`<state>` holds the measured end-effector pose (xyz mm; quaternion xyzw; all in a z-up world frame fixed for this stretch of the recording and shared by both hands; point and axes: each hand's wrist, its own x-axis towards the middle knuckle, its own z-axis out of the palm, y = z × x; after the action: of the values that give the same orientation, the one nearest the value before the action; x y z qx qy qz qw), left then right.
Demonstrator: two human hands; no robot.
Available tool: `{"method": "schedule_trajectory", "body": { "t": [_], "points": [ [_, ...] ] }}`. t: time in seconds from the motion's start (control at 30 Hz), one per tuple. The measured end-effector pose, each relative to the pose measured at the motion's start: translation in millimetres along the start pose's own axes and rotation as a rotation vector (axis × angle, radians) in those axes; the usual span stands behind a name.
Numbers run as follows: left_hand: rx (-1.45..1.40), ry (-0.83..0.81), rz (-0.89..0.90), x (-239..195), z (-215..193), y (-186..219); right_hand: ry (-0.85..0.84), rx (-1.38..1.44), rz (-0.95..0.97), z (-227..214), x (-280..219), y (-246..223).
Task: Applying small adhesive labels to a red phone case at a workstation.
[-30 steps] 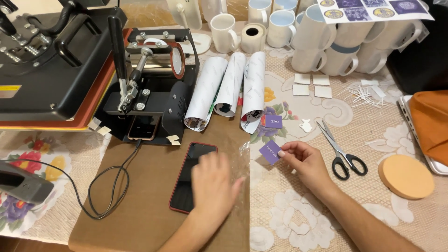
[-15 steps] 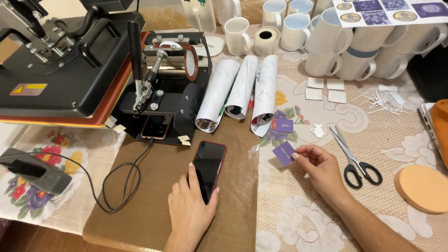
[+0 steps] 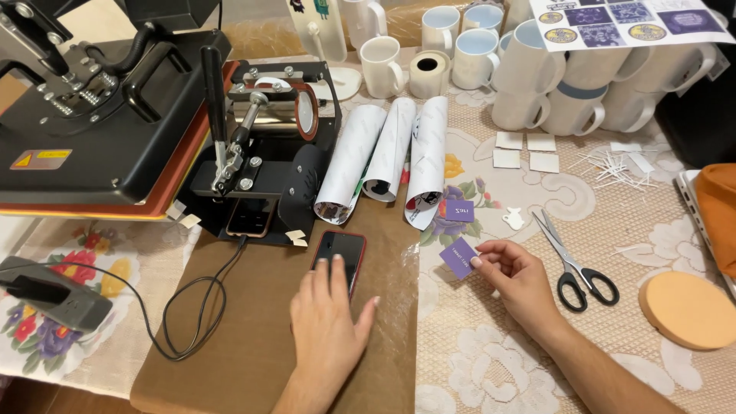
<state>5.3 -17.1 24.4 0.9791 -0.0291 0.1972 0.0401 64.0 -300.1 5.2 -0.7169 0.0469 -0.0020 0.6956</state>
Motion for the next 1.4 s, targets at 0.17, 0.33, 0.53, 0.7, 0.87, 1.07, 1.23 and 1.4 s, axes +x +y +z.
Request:
{"method": "schedule_trajectory", "body": {
  "t": [0.17, 0.33, 0.53, 0.7, 0.87, 1.07, 1.23, 1.4],
  "points": [
    [-0.445, -0.081, 0.226, 28, -13, 40, -0.112, 0.000, 0.034, 0, 0, 4],
    [-0.887, -0.346, 0.031, 58, 9, 64, -0.267, -0.087, -0.097, 2, -7, 7],
    [-1.507, -0.543, -0.346, 52, 52, 60, -0.209, -0.242, -0.166, 6, -5, -8],
    [-1.664, -0.624, -0.649, 58, 40, 53, 0.055, -0.864, -0.183, -26, 30, -40],
    [-1.863, -0.588, -0.639, 53, 56, 50, -0.250, -1.004, -0.309, -74, 100, -28],
    [-1.891, -0.652, -0.700, 56, 44, 49, -0.512, -1.267, 0.051, -63, 140, -56],
    [-1.902, -0.733, -0.742, 61, 35, 49, -0.521, -1.375, 0.216, -48, 147, -71],
    [-1.959, -0.735, -0.803, 64, 36, 47, -0.487, -1.365, 0.221, -48, 140, -78]
  ]
}}
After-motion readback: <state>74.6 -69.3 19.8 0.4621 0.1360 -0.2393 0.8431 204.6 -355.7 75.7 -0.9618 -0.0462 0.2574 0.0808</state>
